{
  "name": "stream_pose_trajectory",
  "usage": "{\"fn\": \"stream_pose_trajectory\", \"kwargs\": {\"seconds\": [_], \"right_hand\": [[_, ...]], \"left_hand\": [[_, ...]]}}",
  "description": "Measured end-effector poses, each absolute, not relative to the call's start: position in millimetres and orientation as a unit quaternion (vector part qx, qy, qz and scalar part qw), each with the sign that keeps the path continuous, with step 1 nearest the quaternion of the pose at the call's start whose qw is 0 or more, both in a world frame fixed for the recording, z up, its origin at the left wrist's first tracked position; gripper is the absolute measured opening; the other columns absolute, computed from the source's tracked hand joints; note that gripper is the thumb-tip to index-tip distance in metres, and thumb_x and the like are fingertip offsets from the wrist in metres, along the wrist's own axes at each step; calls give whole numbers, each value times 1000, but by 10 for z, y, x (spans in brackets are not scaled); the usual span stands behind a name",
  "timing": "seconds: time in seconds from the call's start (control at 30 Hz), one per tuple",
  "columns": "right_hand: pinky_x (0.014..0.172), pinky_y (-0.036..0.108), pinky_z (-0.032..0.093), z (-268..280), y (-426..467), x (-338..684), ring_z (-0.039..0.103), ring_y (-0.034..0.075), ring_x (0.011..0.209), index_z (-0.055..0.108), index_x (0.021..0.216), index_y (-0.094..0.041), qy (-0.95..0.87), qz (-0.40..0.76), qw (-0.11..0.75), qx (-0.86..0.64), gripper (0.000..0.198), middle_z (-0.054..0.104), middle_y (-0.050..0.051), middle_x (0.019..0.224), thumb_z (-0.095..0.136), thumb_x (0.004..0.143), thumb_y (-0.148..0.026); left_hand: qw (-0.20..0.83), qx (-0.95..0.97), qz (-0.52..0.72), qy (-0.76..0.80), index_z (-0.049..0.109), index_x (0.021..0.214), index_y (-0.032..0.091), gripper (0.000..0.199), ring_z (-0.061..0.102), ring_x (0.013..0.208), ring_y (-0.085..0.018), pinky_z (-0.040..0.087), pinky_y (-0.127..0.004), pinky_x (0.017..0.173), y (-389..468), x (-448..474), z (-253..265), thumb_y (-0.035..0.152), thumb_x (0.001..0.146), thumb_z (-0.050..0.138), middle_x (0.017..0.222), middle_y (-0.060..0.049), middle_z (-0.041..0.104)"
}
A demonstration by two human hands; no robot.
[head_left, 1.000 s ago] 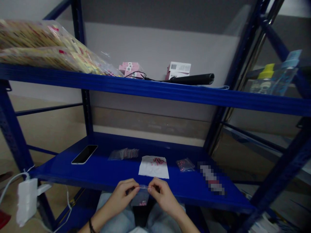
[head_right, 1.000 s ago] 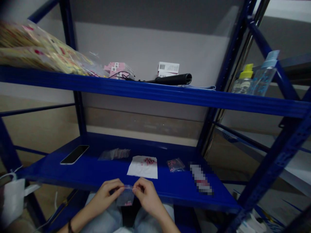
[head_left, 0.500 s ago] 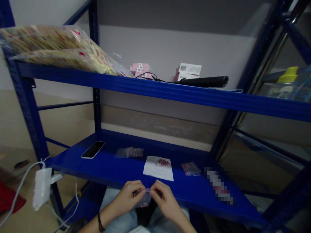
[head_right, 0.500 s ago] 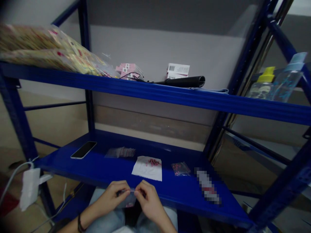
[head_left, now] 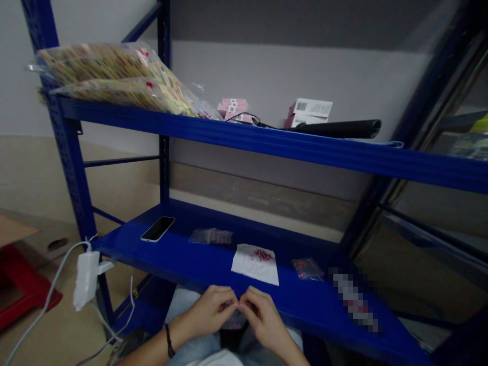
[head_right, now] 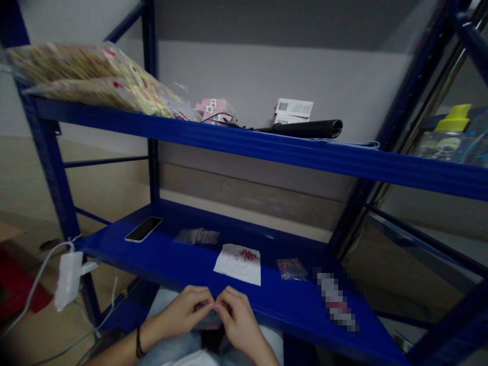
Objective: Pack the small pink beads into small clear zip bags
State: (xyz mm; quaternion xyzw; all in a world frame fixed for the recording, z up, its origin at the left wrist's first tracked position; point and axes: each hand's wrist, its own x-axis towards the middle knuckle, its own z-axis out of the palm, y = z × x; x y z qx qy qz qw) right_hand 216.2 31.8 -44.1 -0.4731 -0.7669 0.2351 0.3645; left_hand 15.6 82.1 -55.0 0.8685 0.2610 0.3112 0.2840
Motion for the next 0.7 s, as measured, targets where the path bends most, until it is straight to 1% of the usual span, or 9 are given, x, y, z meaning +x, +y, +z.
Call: {"fn": "stream_pose_trajectory", "kwargs": {"seconds": [0.17, 0.27, 0.33, 0.4, 0.47, 0.53, 0.63, 0.7], "right_hand": [[63, 25, 33, -296, 272, 2137, 54, 14, 69, 64, 71, -19, -758, 248, 363, -482, 22, 58, -2, 70, 63, 90, -31], [62, 25, 33, -194, 277, 2209, 54, 14, 68, 65, 70, -18, -749, 248, 382, -480, 24, 59, -1, 69, 65, 89, -33], [61, 25, 33, -140, 344, 2412, 52, 14, 65, 66, 70, -18, -704, 242, 439, -503, 27, 59, 0, 67, 65, 87, -38], [57, 25, 33, -100, 463, 2757, 47, 13, 60, 65, 73, -17, -605, 241, 531, -542, 30, 56, -1, 64, 66, 84, -45], [52, 24, 32, -79, 610, 3182, 43, 12, 54, 65, 77, -17, -491, 265, 609, -564, 31, 51, -3, 59, 67, 80, -48], [50, 24, 35, -91, 752, 3594, 44, 12, 51, 66, 78, -17, -418, 305, 632, -577, 30, 53, -2, 59, 71, 72, -46], [49, 25, 37, -174, 898, 4058, 49, 14, 51, 67, 76, -16, -364, 304, 613, -632, 25, 58, 0, 57, 70, 63, -37], [49, 26, 39, -244, 939, 4270, 53, 16, 51, 67, 73, -16, -358, 282, 580, -676, 21, 61, 3, 58, 64, 62, -34]], "left_hand": [[324, 865, 312, 223, 66, 62, 16, 35, 49, 55, -11, 28, -22, 53, 917, 93, -446, 38, 89, 65, 57, 2, 56], [374, 835, 328, 236, 67, 63, 15, 38, 51, 54, -11, 32, -22, 53, 981, 65, -440, 43, 88, 65, 55, 1, 58], [429, 778, 363, 280, 69, 69, 15, 38, 55, 53, -13, 37, -22, 53, 1068, 21, -477, 47, 88, 62, 59, -1, 63], [447, 709, 422, 346, 70, 77, 15, 36, 59, 55, -15, 42, -23, 55, 1221, -59, -518, 48, 86, 61, 64, -3, 66], [404, 669, 477, 401, 71, 86, 16, 32, 63, 63, -18, 47, -26, 61, 1437, -166, -536, 47, 84, 63, 72, -4, 69], [331, 682, 492, 428, 71, 95, 17, 30, 65, 73, -20, 50, -29, 69, 1691, -282, -520, 43, 82, 64, 83, -5, 71], [202, 744, 448, 454, 69, 103, 18, 30, 65, 89, -23, 51, -33, 80, 2080, -438, -456, 38, 85, 57, 101, -7, 70], [149, 775, 405, 462, 69, 106, 17, 31, 62, 104, -26, 48, -37, 93, 2315, -535, -412, 35, 85, 53, 112, -9, 68]]}}
